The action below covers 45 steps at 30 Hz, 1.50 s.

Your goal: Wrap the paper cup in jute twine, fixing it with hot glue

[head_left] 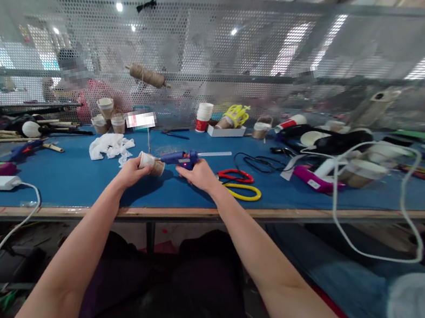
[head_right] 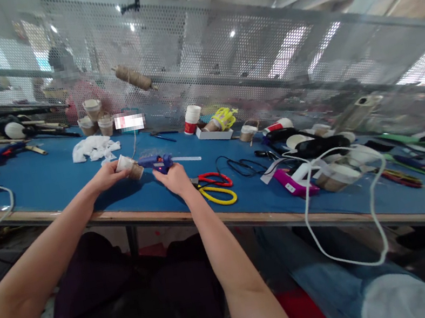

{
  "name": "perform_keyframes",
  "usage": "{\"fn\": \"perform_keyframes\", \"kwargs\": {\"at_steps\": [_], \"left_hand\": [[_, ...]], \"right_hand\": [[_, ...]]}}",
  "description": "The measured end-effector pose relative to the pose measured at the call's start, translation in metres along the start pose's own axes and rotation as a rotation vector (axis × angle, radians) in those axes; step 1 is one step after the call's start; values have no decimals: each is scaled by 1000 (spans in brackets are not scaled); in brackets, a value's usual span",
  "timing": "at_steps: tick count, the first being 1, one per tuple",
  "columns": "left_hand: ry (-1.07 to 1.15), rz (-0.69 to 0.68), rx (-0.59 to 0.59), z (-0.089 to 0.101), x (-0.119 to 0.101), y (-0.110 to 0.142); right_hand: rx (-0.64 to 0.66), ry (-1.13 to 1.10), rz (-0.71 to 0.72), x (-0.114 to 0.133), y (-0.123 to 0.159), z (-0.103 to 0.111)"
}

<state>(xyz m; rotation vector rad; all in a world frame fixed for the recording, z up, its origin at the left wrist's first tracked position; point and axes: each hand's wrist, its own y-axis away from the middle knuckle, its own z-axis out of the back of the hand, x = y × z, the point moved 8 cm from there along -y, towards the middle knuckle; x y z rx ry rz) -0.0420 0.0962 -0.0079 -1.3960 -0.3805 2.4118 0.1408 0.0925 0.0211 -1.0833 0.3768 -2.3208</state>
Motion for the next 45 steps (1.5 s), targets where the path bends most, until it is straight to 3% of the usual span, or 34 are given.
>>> {"fn": "perform_keyframes", "kwargs": {"at_steps": [45], "left_hand": [[-9,-31,22,0,2,0]], "right_hand": [[-29,52,-12,-6,-8,-1]]}}
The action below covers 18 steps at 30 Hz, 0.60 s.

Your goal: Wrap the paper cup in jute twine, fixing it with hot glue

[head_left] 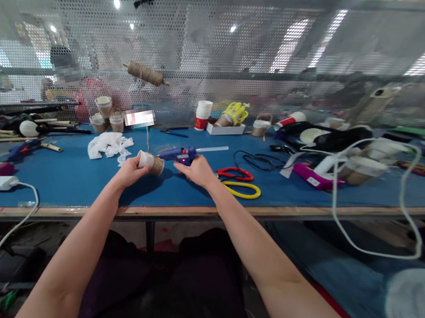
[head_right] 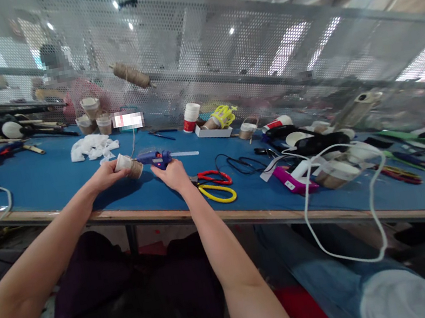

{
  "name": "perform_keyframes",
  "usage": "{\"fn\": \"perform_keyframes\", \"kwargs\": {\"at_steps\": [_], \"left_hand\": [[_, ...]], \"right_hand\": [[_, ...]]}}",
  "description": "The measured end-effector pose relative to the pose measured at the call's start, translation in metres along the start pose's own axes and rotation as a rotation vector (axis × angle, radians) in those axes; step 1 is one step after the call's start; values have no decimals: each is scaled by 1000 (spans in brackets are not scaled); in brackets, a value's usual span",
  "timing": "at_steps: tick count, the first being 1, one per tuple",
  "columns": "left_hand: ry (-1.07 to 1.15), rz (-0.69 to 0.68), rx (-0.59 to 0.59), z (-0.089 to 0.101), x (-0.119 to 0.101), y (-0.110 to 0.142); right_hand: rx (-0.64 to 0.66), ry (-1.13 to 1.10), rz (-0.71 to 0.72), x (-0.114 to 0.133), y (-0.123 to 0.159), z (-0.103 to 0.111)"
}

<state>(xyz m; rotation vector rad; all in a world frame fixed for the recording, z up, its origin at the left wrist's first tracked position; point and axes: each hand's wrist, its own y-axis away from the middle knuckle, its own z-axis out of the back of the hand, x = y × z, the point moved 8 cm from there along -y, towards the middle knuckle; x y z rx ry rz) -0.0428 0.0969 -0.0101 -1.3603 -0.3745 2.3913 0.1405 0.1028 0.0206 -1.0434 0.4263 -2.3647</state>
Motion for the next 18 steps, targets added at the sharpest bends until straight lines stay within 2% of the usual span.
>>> {"fn": "perform_keyframes", "kwargs": {"at_steps": [18], "left_hand": [[-33,-3,40,-2,-3,2]], "right_hand": [[8,-7,-3,2,1,0]]}}
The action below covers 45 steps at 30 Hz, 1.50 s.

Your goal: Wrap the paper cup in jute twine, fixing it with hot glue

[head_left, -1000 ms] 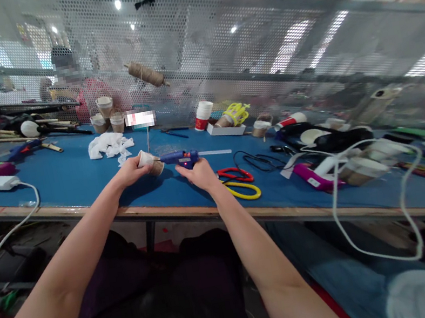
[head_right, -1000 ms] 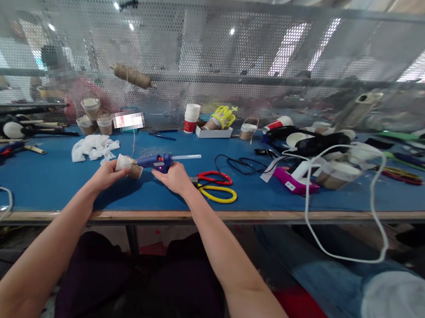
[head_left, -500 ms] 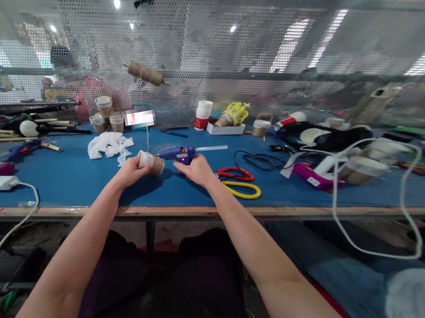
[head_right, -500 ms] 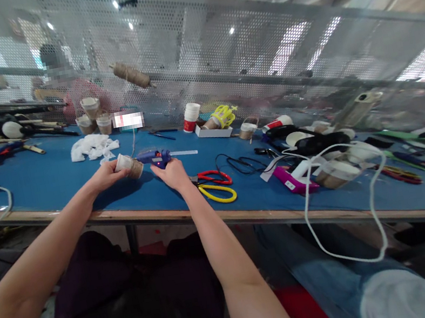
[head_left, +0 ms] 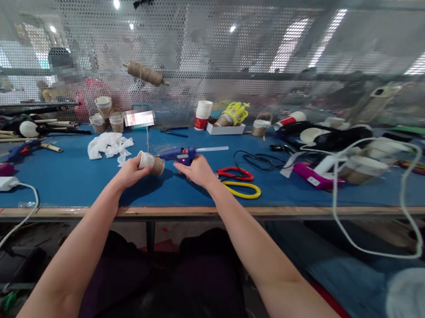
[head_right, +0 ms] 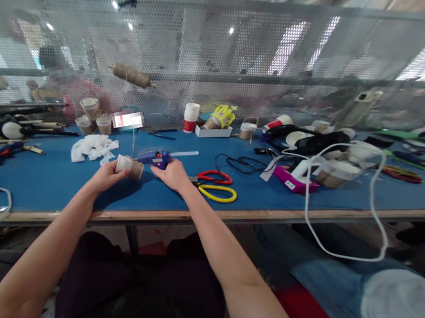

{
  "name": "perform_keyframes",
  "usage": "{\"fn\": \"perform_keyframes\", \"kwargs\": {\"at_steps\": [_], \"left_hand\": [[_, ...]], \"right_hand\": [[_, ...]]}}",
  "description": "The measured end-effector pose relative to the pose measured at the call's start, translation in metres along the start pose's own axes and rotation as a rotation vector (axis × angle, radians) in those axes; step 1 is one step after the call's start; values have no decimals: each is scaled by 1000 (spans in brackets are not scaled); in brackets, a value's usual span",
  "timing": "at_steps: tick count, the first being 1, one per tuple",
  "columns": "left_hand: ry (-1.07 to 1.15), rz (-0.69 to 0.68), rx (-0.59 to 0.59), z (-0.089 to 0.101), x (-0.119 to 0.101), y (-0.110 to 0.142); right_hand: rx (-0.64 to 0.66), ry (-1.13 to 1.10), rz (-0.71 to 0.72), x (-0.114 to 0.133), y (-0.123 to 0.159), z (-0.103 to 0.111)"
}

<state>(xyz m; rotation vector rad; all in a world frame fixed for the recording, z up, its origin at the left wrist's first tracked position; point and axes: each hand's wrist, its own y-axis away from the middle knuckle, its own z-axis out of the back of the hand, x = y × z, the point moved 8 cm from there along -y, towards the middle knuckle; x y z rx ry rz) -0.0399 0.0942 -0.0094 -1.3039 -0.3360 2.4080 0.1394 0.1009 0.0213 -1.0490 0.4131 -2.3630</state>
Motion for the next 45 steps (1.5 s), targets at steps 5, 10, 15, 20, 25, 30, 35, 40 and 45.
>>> {"fn": "perform_keyframes", "kwargs": {"at_steps": [5,10,15,20,25,30,35,40,45], "left_hand": [[-24,12,38,-3,4,0],[-31,30,35,-3,5,-1],[-3,31,-22,1,3,-1],[23,37,-63,3,3,-1],[51,31,-76,3,0,-1],[68,27,-72,2,1,-2],[66,31,-60,1,4,-3],[56,21,-38,0,0,-2],[49,21,-57,2,2,-2]], "right_hand": [[2,-5,-3,2,2,1],[13,-13,4,3,7,2],[-4,-5,7,2,3,1],[-9,-9,19,2,6,0],[0,-11,36,4,10,0],[11,-13,43,5,11,0],[22,-14,43,6,13,-1],[9,-13,25,4,11,0],[-11,-15,-4,0,7,-1]]}}
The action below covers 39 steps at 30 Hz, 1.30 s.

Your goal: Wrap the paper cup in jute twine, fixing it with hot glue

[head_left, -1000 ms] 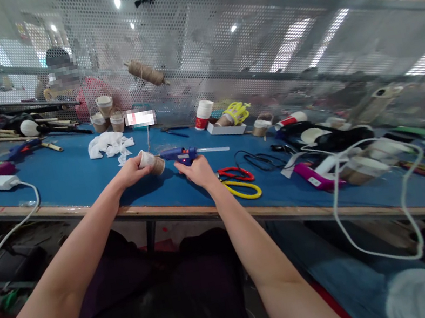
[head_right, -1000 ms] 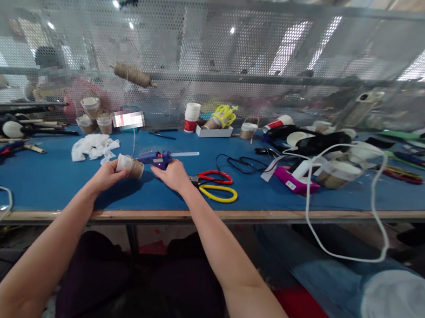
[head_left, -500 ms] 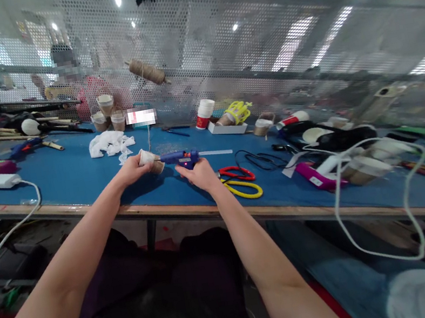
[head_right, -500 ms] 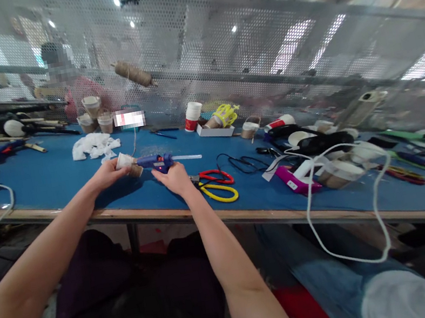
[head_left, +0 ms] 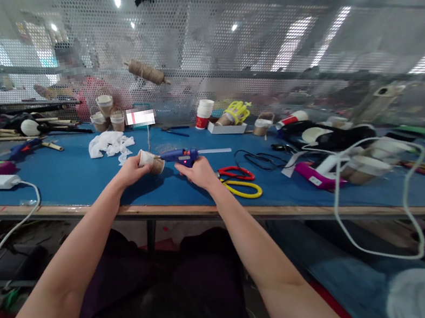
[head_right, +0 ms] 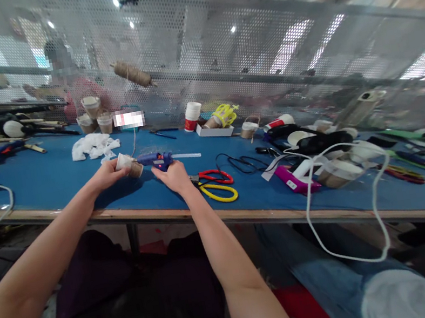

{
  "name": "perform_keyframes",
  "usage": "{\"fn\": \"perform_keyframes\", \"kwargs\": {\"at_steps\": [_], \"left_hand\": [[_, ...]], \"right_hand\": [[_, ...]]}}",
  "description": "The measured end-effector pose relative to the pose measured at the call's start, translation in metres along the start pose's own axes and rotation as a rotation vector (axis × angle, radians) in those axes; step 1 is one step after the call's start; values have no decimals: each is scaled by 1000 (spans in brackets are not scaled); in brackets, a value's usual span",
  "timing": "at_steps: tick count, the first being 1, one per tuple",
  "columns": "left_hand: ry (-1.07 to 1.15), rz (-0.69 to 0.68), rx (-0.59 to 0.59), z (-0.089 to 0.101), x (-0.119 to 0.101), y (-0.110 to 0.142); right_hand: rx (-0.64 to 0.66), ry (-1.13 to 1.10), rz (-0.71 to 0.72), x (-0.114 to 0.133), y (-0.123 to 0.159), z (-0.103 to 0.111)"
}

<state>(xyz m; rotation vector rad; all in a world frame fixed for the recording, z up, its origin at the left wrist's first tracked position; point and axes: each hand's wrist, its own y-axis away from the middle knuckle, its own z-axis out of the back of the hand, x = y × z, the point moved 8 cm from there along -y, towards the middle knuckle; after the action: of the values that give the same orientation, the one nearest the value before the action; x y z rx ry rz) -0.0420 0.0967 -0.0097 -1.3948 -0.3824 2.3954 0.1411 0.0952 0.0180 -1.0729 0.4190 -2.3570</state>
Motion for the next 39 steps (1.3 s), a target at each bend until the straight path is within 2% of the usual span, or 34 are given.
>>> {"fn": "perform_keyframes", "kwargs": {"at_steps": [9,13,22,26,30,32,35,39], "left_hand": [[-3,-3,-7,1,0,1],[4,15,-6,1,-3,2],[58,55,23,-2,-11,6],[70,66,55,-5,-9,7],[100,64,55,-5,-12,8],[117,57,61,-6,-16,9],[139,46,87,-9,-24,11],[165,31,145,-15,-33,14]], "right_hand": [[18,-43,-66,-3,-9,-4],[43,-88,-140,-8,-11,-8],[45,-93,-498,-52,-34,7],[54,-61,-568,-69,-43,5],[45,-49,-559,-78,-48,1],[39,-74,-527,-76,-49,0],[80,-159,-461,-60,-49,-7],[275,-345,-422,-26,-41,-34]]}}
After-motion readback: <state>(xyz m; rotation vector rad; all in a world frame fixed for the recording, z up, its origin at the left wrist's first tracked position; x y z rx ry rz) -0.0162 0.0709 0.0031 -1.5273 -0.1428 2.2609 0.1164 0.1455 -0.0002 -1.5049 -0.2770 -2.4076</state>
